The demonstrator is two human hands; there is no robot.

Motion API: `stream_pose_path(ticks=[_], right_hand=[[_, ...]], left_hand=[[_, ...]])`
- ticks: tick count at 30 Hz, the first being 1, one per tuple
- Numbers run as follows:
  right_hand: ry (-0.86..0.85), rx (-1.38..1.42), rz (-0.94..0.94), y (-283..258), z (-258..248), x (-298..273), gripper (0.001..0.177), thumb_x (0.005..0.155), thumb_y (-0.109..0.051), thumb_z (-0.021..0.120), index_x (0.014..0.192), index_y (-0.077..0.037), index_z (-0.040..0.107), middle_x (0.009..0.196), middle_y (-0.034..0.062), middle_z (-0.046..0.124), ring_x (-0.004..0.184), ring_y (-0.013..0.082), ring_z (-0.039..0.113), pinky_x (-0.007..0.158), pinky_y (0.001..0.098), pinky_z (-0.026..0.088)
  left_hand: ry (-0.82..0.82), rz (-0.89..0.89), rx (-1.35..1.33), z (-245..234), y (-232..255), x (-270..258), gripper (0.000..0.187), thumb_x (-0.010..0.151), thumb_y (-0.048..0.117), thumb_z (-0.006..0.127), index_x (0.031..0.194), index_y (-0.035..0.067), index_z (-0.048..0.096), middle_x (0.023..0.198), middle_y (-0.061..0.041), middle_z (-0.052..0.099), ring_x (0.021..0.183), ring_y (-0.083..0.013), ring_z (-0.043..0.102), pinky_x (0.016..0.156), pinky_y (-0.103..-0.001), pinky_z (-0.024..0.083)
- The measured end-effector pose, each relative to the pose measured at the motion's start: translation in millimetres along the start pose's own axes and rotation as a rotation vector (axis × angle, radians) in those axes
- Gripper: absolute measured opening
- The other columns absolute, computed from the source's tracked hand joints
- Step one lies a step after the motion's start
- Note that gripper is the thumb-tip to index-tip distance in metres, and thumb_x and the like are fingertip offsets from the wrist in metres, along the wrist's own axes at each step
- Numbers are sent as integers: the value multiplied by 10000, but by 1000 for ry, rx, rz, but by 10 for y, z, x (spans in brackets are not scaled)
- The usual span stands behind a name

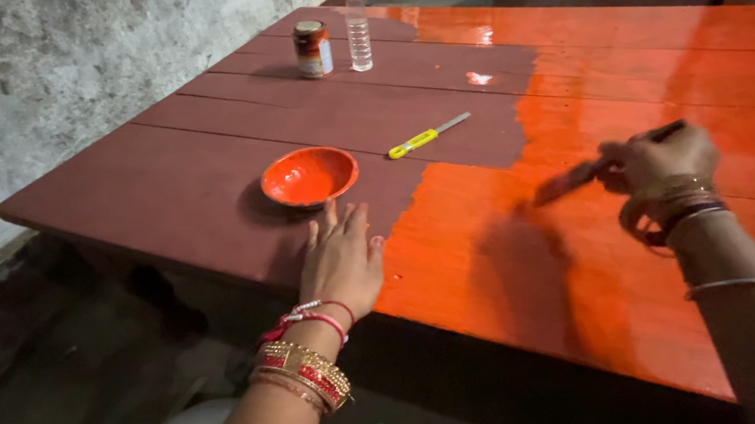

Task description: The person uses a brush to apply orange paint to a wooden table, dipping the brush into a small orange bowl and moving it across the surface.

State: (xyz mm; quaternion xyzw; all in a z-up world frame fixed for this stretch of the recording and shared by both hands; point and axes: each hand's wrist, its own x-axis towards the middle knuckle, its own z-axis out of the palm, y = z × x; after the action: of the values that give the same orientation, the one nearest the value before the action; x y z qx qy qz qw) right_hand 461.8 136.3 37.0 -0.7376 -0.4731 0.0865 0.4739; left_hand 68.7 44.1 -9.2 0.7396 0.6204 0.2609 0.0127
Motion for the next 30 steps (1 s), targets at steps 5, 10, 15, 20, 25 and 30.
stream_pose_path(ticks=[5, 10, 15, 20, 25, 30], right_hand=[[201, -49, -315, -244, 252, -278, 307, 743, -199, 919, 911, 5, 762, 839, 158, 773, 697, 237, 713, 650, 356, 574], [-204, 732, -141, -1025, 449, -608, 220, 841, -143, 866, 917, 22, 742, 887, 136, 772, 711, 205, 757, 615, 295, 645], [-371, 795, -173, -1714, 793, -965, 190, 799, -90, 853, 923, 18, 759, 850, 107, 787, 731, 185, 789, 628, 285, 675], [-398, 511, -299, -2087, 1116, -1320, 216, 731, -115, 890, 880, 6, 792, 774, 111, 781, 678, 170, 767, 614, 283, 629], [-321, 345, -449, -2105, 1492, -1407, 255, 677, -126, 902, 896, -39, 806, 806, 77, 793, 706, 142, 763, 691, 280, 619], [-337, 339, -500, -2000, 1832, -1428, 224, 697, -133, 863, 908, -70, 817, 822, 101, 794, 735, 183, 780, 719, 307, 621]], left_hand=[[6, -4, 55, -113, -104, -2, 560, 989, 276, 535, 1471, 19, 413, 1571, -141, 414, 1526, -350, 200, 1229, -516, 166], [59, -53, 111, -209, -320, -38, 584, 989, 277, 533, 1489, 10, 392, 1570, -138, 414, 1533, -334, 201, 1232, -515, 162], [136, -63, 96, -251, -490, -90, 597, 980, 261, 542, 1489, -10, 390, 1585, -180, 380, 1539, -324, 193, 1231, -505, 165], [200, -94, 118, -209, -639, -47, 645, 962, 230, 543, 1522, -15, 337, 1631, -188, 300, 1540, -337, 182, 1231, -500, 169], [264, -159, 54, -178, -761, 93, 675, 979, 230, 530, 1555, -14, 276, 1651, -188, 235, 1538, -352, 160, 1222, -510, 159], [324, -188, 38, -104, -856, 316, 654, 996, 246, 527, 1554, 6, 288, 1663, -182, 225, 1552, -345, 165, 1239, -506, 167]])
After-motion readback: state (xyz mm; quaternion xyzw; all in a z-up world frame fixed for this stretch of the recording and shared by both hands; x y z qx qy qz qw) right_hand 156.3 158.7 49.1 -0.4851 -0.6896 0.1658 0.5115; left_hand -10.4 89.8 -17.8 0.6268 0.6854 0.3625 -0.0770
